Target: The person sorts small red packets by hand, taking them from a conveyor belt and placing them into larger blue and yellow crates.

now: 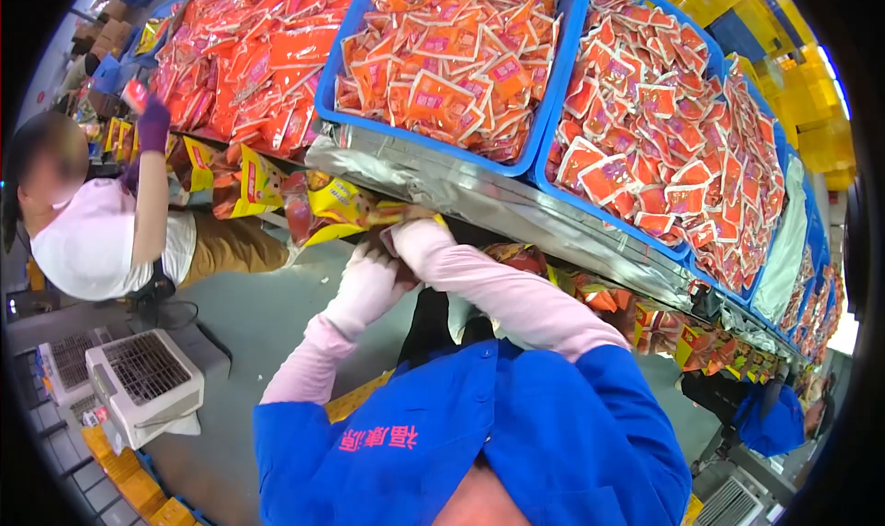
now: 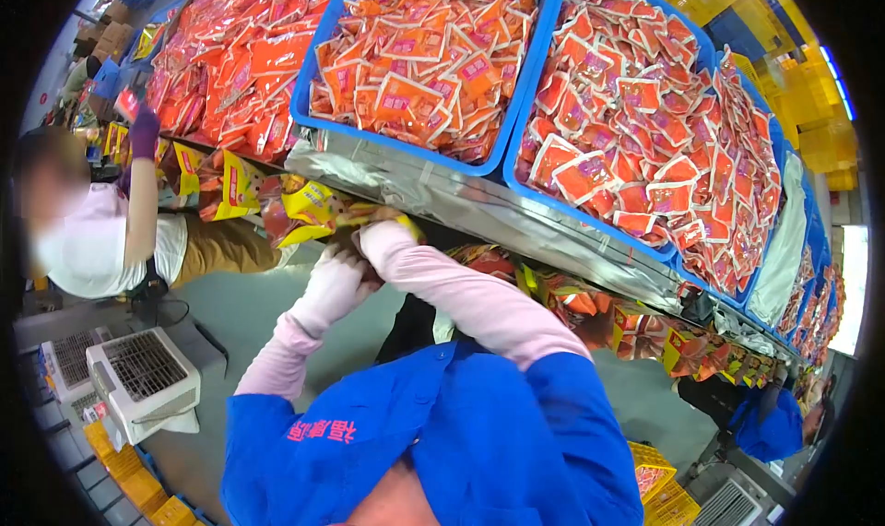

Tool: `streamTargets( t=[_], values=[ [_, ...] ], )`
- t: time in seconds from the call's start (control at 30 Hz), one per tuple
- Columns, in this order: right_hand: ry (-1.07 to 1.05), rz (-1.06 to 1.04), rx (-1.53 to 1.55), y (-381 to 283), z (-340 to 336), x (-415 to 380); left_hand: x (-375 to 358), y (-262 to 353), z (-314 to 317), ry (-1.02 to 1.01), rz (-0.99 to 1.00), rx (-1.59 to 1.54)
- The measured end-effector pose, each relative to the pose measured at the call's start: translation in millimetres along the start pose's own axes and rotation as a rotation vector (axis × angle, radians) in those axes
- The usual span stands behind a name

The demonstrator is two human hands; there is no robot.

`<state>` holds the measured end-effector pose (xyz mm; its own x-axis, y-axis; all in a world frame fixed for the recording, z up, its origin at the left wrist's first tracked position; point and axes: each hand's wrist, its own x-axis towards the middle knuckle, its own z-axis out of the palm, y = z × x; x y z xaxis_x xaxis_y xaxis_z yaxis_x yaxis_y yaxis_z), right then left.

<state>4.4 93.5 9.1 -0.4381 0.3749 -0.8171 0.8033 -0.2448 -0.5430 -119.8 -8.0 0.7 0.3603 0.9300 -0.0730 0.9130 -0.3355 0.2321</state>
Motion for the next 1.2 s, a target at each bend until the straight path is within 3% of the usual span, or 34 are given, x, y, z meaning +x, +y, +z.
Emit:
streamTargets(
  t=[0.07, 0.1, 0.13, 0.17, 0.2, 0.27, 0.33, 0.37, 0.43, 0.47, 0.5, 0.53, 0.57, 0.6, 0.63, 0.67, 0.7, 0.73, 0.8, 0.83, 0.9, 0.93, 1.0, 1.07, 1.13, 1.17, 1.2],
  values=[
    [0.212, -0.272, -0.824, 29, 18, 102, 2, -5, -22, -0.133, 0.039, -0.013],
    [0.093, -0.127, -0.718, 15, 20, 121, 6, -9, -35, -0.129, 0.053, -0.004],
    [-0.02, 0.011, -0.607, -6, 9, 119, 14, -15, -50, -0.259, 0.063, -0.022],
    [0.115, -0.123, -0.813, -11, 4, 110, 19, -20, -65, -0.396, 0.069, -0.046],
    [0.208, -0.323, -0.728, -26, -18, 38, 28, -28, -83, -0.356, -0.047, -0.184],
    [0.198, -0.325, -0.311, -34, -35, -19, 52, -38, -114, 0.047, -0.083, -0.232],
    [0.361, -0.391, -0.564, -31, -59, -88, 104, -38, -146, 0.301, -0.077, -0.167],
    [0.417, -0.387, -0.43, -17, -68, -108, 139, -42, -140, 0.518, 0.129, -0.092],
    [0.54, -0.442, -0.133, 34, -80, -121, 206, -45, -101, 0.561, 0.207, 0.057],
    [0.606, -0.501, 0.038, 64, -79, -118, 233, -45, -79, 0.444, 0.185, 0.179],
    [0.484, -0.403, 0.298, 74, -82, -137, 254, -54, -54, 0.321, 0.166, 0.391],
    [0.357, -0.303, 0.553, 78, -83, -153, 261, -60, -45, 0.308, 0.171, 0.381],
    [0.322, -0.374, 0.634, 87, -75, -154, 265, -68, -40, 0.34, 0.144, 0.299],
    [0.387, -0.346, 0.493, 89, -64, -152, 265, -71, -36, 0.374, 0.119, 0.219],
    [0.401, -0.392, 0.286, 92, -57, -153, 243, -60, -54, 0.607, 0.179, 0.038],
    [0.412, -0.447, 0.074, 93, -54, -151, 214, -46, -74, 0.661, 0.195, -0.189],
    [0.298, -0.389, -0.092, 91, -47, -138, 177, -31, -99, 0.465, 0.104, -0.442],
    [0.265, -0.307, -0.471, 89, -34, -115, 143, -19, -111, 0.359, 0.095, -0.601],
    [0.163, -0.091, -0.761, 63, -22, -96, 88, 2, -111, 0.138, 0.118, -0.821],
    [0.164, -0.097, -0.761, 63, -20, -99, 67, 20, -108, 0.013, 0.087, -0.817],
    [0.268, -0.242, -0.607, 60, -24, -103, 44, 35, -64, 0.037, 0.18, -0.534],
    [0.178, -0.207, -0.927, 66, -25, -109, 40, 46, -49, -0.019, 0.105, -0.459],
    [0.335, -0.274, -0.997, 86, -11, -102, 50, 50, -15, -0.225, 0.18, -0.091],
    [0.24, -0.344, -1.075, 77, -9, -90, 68, 59, 17, -0.468, 0.104, 0.061],
    [0.211, -0.396, -1.075, 82, -1, -76, 88, 67, 25, -0.39, -0.32, -0.229],
    [0.27, -0.447, -1.047, 82, -3, -74, 100, 38, 86, -0.252, 0.054, 0.034],
    [0.325, -0.502, -1.013, 81, -6, -72, 104, 3, 156, -0.218, 0.169, 0.006]
  ],
)
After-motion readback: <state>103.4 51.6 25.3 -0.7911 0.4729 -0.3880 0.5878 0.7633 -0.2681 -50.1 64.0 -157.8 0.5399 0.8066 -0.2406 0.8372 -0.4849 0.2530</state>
